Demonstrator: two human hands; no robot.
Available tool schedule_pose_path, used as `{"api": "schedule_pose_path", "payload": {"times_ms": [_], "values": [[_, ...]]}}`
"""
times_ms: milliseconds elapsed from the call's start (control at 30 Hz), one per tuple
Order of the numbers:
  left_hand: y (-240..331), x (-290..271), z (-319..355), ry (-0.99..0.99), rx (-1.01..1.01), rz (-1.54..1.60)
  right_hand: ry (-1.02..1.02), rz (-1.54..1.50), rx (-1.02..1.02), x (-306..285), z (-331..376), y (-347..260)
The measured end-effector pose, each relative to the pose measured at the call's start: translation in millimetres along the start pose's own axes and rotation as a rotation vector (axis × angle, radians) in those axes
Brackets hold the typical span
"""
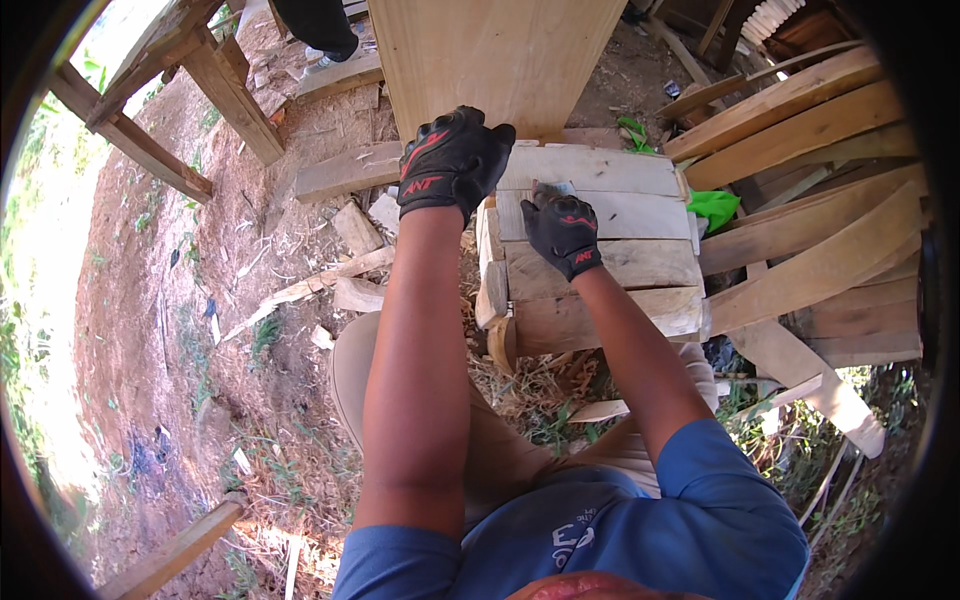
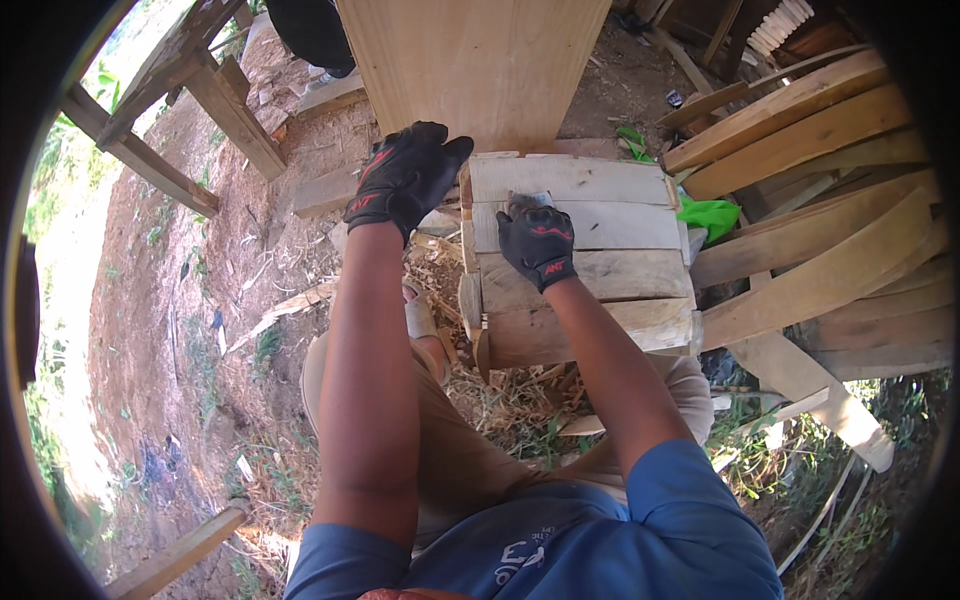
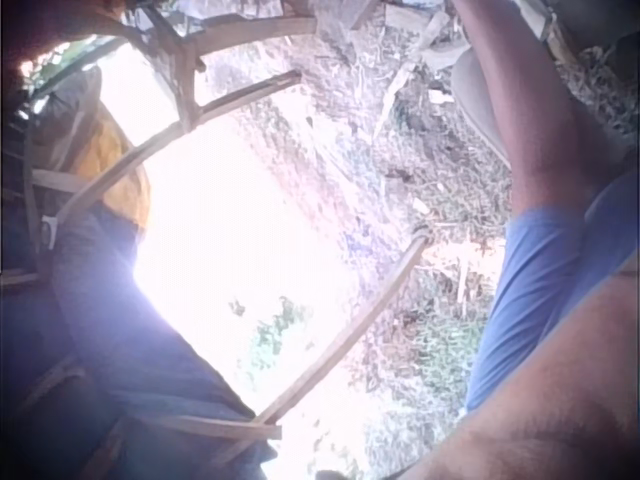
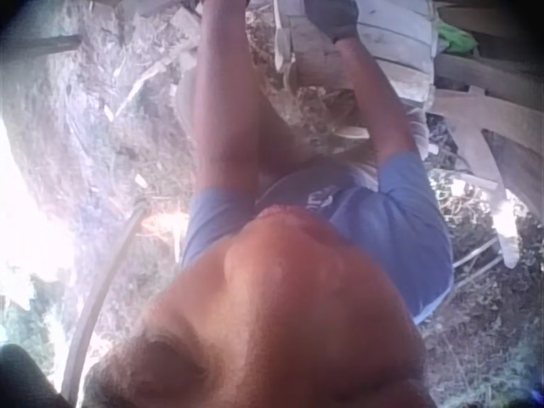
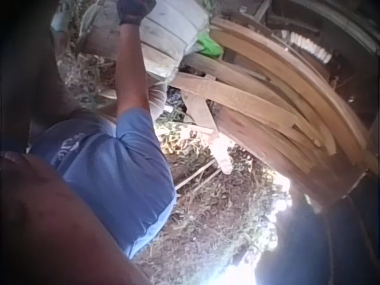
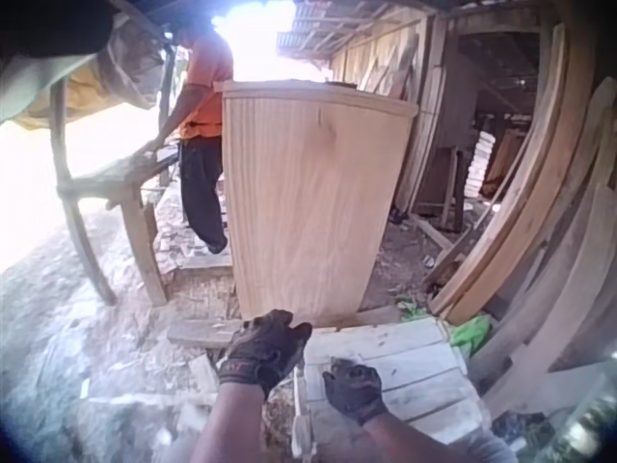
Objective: The person sands the surface and edges of a wooden box-like structure using a small piece of sandpaper held by hand.
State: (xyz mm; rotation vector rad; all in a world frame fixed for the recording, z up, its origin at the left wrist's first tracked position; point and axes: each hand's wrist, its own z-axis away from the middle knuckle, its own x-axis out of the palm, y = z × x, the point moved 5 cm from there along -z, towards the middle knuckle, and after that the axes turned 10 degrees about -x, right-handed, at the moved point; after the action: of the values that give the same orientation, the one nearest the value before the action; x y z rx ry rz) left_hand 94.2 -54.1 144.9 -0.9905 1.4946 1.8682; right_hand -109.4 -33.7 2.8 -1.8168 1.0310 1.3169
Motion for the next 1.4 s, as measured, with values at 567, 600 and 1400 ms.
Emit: {"api": "schedule_pose_path", "payload": {"times_ms": [567, 600, 1400], "values": [[-12.2, -9.3, 4.9, -0.062, -0.116, -0.028, -0.163, 0.002, -0.256, 6.8, -23.7, -25.3], [-13.7, -8.5, 4.8, -0.069, -0.126, -0.033, -0.129, 0.051, -0.183, 2.5, -27.7, -22.5], [-16.1, -8.2, 9.3, -0.027, -0.117, -0.007, -0.250, -0.080, -0.539, 14.3, -31.1, -56.9]]}}
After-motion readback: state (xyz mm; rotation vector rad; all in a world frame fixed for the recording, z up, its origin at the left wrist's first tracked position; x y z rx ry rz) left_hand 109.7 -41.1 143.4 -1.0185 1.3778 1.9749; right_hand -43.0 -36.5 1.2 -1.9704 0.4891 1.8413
